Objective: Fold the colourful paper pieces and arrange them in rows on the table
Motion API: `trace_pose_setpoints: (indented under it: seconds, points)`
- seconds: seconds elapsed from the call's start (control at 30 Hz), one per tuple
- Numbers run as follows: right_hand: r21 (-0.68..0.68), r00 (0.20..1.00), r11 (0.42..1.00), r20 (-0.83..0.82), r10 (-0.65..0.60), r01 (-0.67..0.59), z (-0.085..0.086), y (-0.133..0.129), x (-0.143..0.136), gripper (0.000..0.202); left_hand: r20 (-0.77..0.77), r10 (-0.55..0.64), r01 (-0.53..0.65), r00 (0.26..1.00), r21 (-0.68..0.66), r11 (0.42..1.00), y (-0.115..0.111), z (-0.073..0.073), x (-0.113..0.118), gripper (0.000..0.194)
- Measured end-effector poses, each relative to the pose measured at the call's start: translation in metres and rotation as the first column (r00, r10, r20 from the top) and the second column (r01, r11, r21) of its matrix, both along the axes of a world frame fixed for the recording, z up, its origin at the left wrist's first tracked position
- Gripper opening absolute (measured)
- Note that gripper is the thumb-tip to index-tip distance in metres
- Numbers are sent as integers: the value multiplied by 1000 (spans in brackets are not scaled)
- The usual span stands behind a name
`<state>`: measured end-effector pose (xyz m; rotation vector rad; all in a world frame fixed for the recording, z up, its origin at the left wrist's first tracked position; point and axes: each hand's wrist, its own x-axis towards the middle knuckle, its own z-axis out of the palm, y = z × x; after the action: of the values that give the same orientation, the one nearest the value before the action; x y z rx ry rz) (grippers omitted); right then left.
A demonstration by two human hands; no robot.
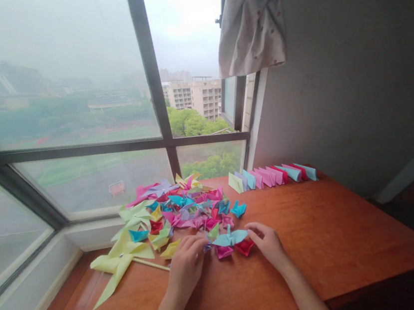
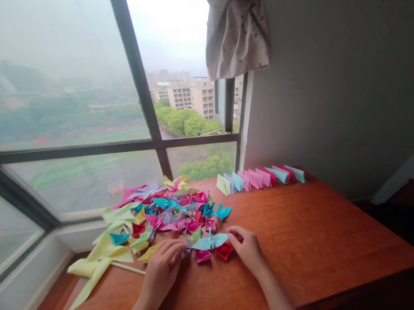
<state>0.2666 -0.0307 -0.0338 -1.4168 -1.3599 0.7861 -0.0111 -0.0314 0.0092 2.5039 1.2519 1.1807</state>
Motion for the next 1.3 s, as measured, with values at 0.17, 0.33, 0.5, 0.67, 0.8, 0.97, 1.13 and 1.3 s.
trace_pose_setpoints:
  seconds: [0.17,0.33,0.5,0.67,0.8,0.97,1.13,1.3]
  points:
    - [-6,1000,1000,-15,8,-8,1,1,2,35,31,52,-52,998,14,999,0,1,-2,21]
    - [13,972,999,-230,-41,46,8,0,0,37,76,100,-103,992,38,994,-3,6,2,24]
    - [19,938,993,-331,-107,120,15,-4,-1,39,56,96,-100,994,65,993,-8,12,12,24]
    - [4,897,987,-420,-142,158,15,-3,20,37,26,26,-28,999,73,997,-19,13,21,26]
    - [-52,864,970,-444,-236,238,11,7,64,39,77,-14,11,997,35,999,-30,6,23,26]
    - [-95,943,943,-74,-326,318,1,26,108,39,95,-59,63,994,-35,997,-36,-2,25,28]
    - [-1,916,919,85,-392,393,-4,32,111,31,60,-97,102,993,-84,991,-36,-2,26,29]
    - [161,830,875,277,-484,457,0,18,91,31,11,-131,132,991,-120,984,-36,-5,26,29]
